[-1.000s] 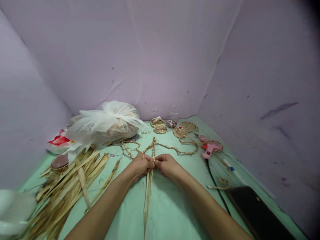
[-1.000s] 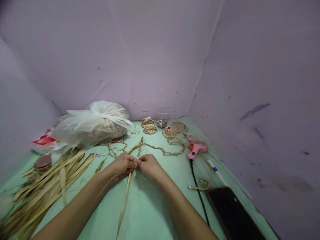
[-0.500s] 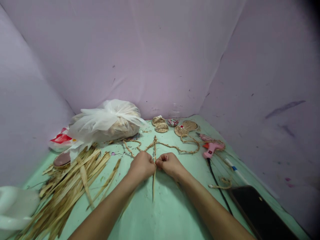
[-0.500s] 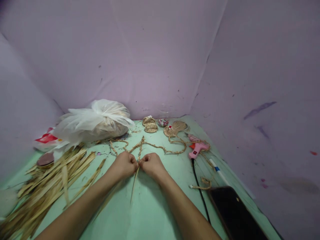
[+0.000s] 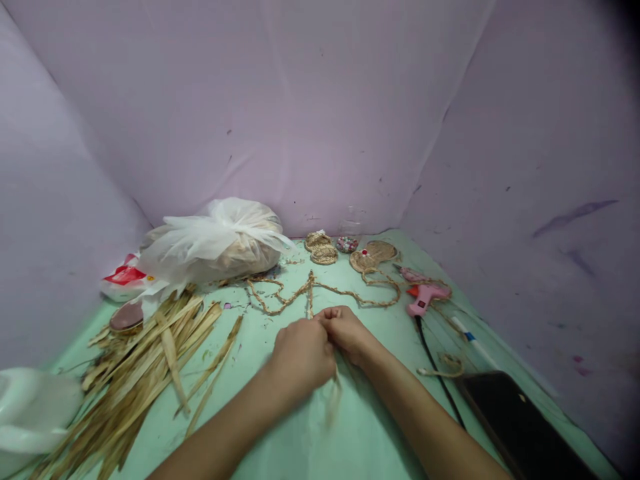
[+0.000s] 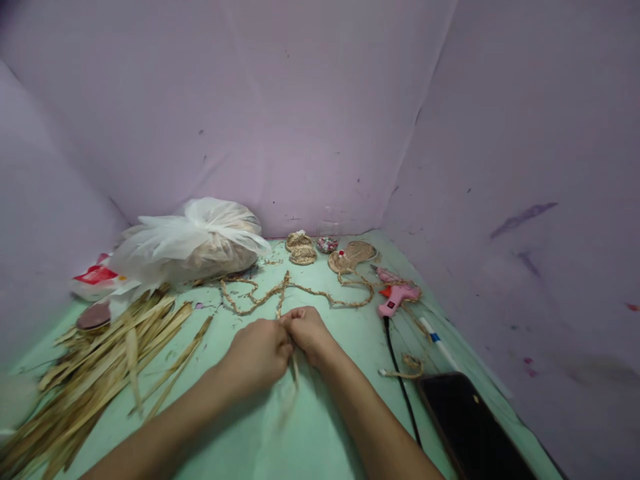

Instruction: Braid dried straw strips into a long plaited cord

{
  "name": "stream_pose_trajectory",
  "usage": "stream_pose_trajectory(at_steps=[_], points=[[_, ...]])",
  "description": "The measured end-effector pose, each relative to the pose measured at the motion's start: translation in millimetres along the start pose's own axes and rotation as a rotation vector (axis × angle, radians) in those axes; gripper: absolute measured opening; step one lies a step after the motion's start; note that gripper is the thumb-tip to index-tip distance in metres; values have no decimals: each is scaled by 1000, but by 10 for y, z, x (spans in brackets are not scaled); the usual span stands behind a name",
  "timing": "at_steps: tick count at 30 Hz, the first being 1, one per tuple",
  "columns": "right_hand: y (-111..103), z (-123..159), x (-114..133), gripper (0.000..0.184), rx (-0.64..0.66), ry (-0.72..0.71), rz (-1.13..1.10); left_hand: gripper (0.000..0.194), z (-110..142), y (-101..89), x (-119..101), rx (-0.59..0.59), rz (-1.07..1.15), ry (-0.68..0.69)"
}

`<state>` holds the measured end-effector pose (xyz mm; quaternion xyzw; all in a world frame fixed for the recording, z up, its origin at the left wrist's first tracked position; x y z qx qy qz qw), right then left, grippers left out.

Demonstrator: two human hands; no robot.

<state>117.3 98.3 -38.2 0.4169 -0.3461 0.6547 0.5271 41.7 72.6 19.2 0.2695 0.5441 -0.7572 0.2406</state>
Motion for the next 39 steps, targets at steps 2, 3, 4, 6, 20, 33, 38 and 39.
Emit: stream_pose_trajectory(at_steps=[2,3,4,6,20,33,38,39], points=[[1,10,9,7,38,4,10,14,-74,-268,30,-135,-4,21],[1,15,13,9,55,7,11,12,-110,-374,90,-188,81,-17],[4,21,16,12,74,10,13,8,-147,-410,184,-191,216,-92],[10,31,26,15,101,8,9,14,-208,-289,343,-80,523,-240],[11,117,345,16,-89,-452,986,16,-368,86,499,46,354,-256],[286,517,503,20,-185,-222,1413,15,-344,111,508,-37,563,-264],[455,566,435,23,-103,-236,1423,10,-279,56,396,45,611,-220],[427,564,446,22,-102,-247,1405,9,-278,48,390,66,616,-212]])
Point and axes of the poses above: each hand's wrist, its own z-axis away from the middle knuckle, its own y-axis out of the palm, x = y × z, the point moved 8 cm from there along -z, towards the middle knuckle, and after that the axes turned 6 degrees about z, right-handed, at the moved point
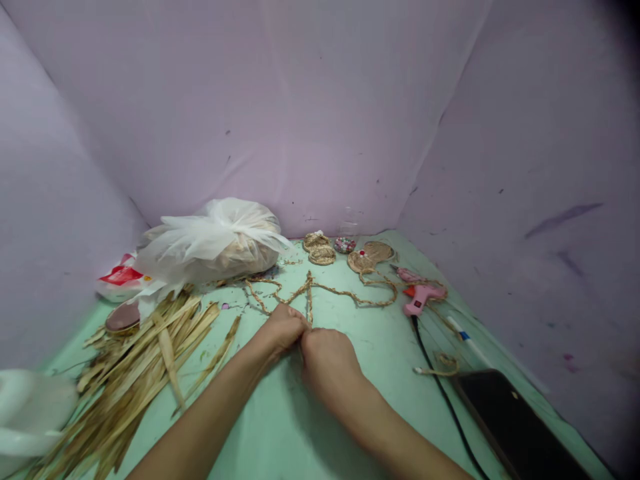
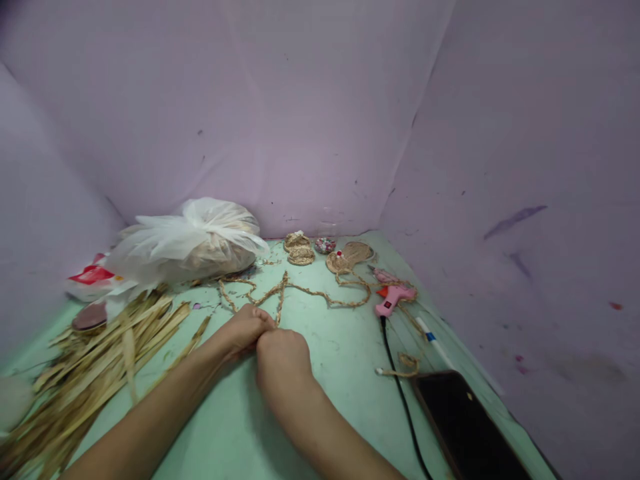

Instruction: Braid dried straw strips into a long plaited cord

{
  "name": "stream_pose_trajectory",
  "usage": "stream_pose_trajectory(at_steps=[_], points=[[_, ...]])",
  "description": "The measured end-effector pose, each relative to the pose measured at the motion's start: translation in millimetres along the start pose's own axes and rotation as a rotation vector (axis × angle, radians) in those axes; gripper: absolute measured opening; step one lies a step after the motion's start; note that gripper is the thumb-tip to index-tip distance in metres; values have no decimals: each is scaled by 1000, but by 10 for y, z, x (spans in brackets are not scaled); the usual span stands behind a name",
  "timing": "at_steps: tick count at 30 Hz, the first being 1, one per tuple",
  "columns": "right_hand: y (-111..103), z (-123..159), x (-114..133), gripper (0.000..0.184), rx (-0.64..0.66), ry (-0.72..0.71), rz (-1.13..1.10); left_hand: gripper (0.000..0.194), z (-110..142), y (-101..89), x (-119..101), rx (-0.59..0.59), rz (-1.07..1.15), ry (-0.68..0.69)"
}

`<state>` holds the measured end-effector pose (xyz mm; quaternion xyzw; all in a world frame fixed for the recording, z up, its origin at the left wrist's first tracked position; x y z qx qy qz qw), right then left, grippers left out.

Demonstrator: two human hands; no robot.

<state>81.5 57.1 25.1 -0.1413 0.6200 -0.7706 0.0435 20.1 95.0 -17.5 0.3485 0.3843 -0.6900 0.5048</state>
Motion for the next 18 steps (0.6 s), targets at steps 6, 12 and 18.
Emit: stream_pose_trajectory(at_steps=[6,12,18], points=[[-102,-213,-562,18,-78,51,-554,8,17,22,-26,134,22,-27],[304,-323,-548,10,192,255,-1206,9,31,42,-64,157,25,4],[385,-361,-504,12,118,232,-1128,7,-47,29,-26,154,-84,48]])
Point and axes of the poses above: each hand's wrist, its own z-axis away from the middle knuckle, its own y-axis out of the palm, x = y × z, the point moved 8 cm from there along -z, towards the middle knuckle, and after that the axes turned 6 degrees about z, right-handed, at the moved point
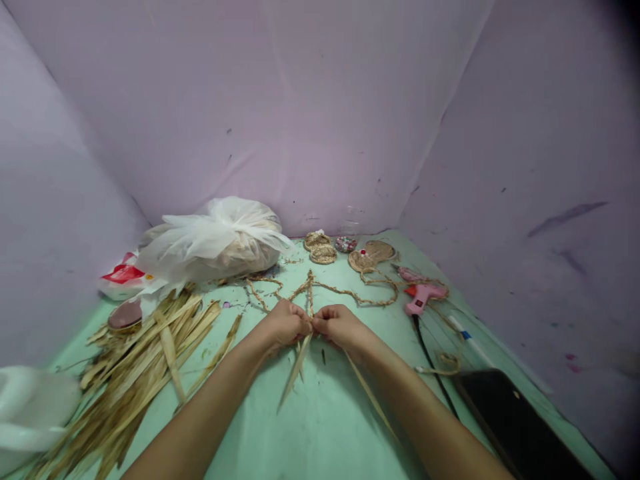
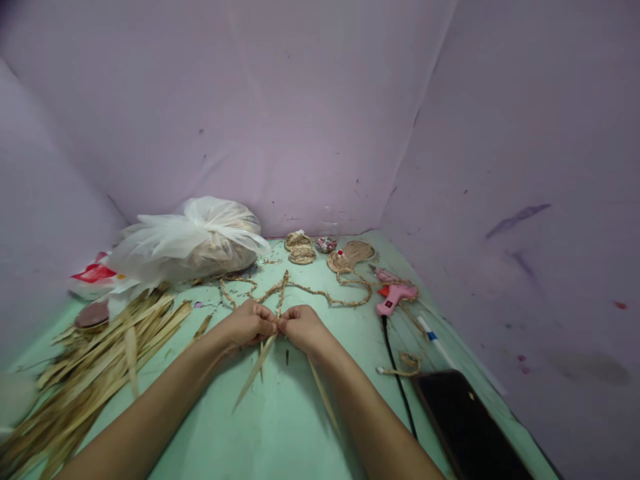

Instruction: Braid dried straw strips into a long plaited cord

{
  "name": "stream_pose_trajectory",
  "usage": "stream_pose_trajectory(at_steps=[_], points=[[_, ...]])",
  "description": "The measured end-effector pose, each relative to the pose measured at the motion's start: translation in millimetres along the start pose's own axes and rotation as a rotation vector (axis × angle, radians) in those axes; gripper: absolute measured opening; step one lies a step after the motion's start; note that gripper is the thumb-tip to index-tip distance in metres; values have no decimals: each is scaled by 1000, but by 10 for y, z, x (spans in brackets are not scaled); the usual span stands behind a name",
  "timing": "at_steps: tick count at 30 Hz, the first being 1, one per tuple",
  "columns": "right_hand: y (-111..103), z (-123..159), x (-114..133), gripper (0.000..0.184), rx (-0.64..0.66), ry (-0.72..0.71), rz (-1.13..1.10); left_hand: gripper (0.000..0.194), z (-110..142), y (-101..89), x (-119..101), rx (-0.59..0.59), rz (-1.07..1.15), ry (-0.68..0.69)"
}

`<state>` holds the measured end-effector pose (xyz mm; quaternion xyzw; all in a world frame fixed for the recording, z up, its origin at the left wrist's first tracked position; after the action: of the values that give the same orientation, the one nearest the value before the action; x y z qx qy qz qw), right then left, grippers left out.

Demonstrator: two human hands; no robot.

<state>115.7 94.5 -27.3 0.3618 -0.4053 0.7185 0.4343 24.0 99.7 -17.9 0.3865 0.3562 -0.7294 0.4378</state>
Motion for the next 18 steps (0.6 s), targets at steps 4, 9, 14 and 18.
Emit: stream_pose_trajectory(at_steps=[4,9,14,18], points=[[-28,-81,-60,10,-14,-65,26,8,-33,-41,-27,-47,-289,94],[4,-67,-88,10,21,-57,-62,20,182,-259,-208,-1,-493,86],[18,-58,-120,14,52,-13,-96,25,671,-1215,-600,-382,-772,156],[31,-61,-136,15,66,-9,-103,22,859,-1675,-464,-404,-948,-13]])
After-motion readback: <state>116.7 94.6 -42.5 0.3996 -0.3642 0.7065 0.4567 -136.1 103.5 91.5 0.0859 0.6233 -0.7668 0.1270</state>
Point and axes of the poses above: each hand's wrist, its own z-axis away from the middle knuckle, its own y-axis out of the palm, x = y × z, the point moved 8 cm from there along -z, towards the middle knuckle, and after that the axes turned 6 degrees about z, right-handed, at the moved point
